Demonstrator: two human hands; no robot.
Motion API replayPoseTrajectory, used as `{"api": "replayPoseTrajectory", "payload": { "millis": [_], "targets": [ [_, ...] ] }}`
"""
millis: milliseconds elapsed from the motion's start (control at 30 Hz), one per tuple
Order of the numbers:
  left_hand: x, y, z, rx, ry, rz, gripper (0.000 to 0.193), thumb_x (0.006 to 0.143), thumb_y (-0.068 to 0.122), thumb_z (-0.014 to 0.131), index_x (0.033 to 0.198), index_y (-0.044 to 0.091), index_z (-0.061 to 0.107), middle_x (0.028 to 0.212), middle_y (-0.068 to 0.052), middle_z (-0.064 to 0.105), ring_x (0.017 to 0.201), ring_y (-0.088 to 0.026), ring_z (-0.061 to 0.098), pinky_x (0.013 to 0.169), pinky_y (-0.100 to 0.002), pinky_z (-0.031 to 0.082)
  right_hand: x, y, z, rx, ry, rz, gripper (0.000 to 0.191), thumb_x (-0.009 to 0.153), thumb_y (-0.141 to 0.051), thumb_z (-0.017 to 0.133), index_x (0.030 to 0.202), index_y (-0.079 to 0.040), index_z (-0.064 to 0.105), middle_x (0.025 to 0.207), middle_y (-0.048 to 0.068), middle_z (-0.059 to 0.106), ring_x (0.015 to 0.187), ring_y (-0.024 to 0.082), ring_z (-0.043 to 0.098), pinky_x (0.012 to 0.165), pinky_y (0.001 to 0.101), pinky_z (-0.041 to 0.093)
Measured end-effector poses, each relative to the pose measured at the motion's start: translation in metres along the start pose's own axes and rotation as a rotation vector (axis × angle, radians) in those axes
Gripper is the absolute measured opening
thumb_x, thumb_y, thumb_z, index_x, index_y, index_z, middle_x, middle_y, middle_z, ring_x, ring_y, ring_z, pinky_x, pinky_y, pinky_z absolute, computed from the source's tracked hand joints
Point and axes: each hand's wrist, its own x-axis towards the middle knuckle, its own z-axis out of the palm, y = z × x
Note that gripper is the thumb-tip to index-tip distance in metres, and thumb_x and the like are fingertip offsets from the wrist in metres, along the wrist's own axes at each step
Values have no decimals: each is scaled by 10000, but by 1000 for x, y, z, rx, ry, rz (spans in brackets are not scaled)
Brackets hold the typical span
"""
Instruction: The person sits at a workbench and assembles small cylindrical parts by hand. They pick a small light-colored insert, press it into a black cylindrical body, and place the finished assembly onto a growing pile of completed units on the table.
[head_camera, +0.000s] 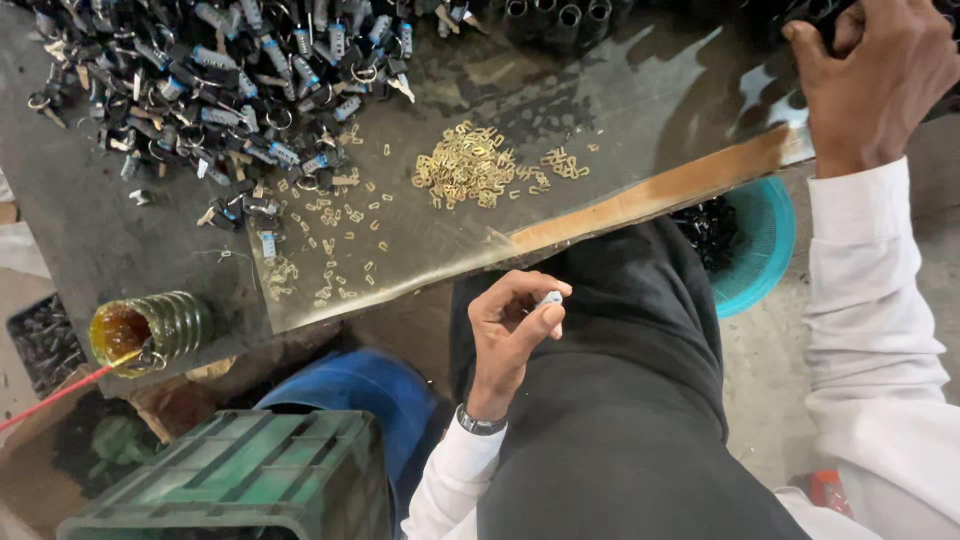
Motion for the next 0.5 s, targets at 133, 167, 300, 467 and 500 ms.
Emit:
{"api": "replayPoseTrajectory", "payload": {
  "millis": [133,167,300,467,500],
  "targets": [
    [2,-1,1,35,19,-11,172,942,88,755,1074,-16,722,901,-20,651,745,-57,573,663,-212,487,-6,8,1,67,0,-49,359,810,-114,878,807,-78,520,776,-27,581,729,171,568,721,320,427],
    [3,-1,1,44,22,-8,175,936,86,757,1075,-15,725,916,-22,659,757,-57,571,667,-214,485,-9,10,1,80,-9,-41,358,814,-108,875,804,-72,519,778,-24,583,722,177,561,715,318,425],
    [7,0,1,117,-23,77,193,961,61,770,1131,-25,744,962,-22,653,847,-72,531,755,-218,418,-13,15,2,114,-52,-15,351,823,-86,865,788,-53,517,778,-8,588,695,195,536,692,311,417],
    [10,2,4,82,0,24,221,923,68,782,1123,-26,761,889,2,608,799,-77,521,708,-232,409,-3,10,-7,142,-92,-34,270,807,-42,832,867,-34,569,844,30,614,765,187,584,706,300,439],
    [10,3,5,60,17,-10,229,907,73,784,1112,-27,764,859,9,589,760,-72,510,668,-230,400,-1,6,-13,173,-89,-33,260,810,-28,826,923,-25,591,882,47,625,794,186,597,719,299,453]
  ]
}}
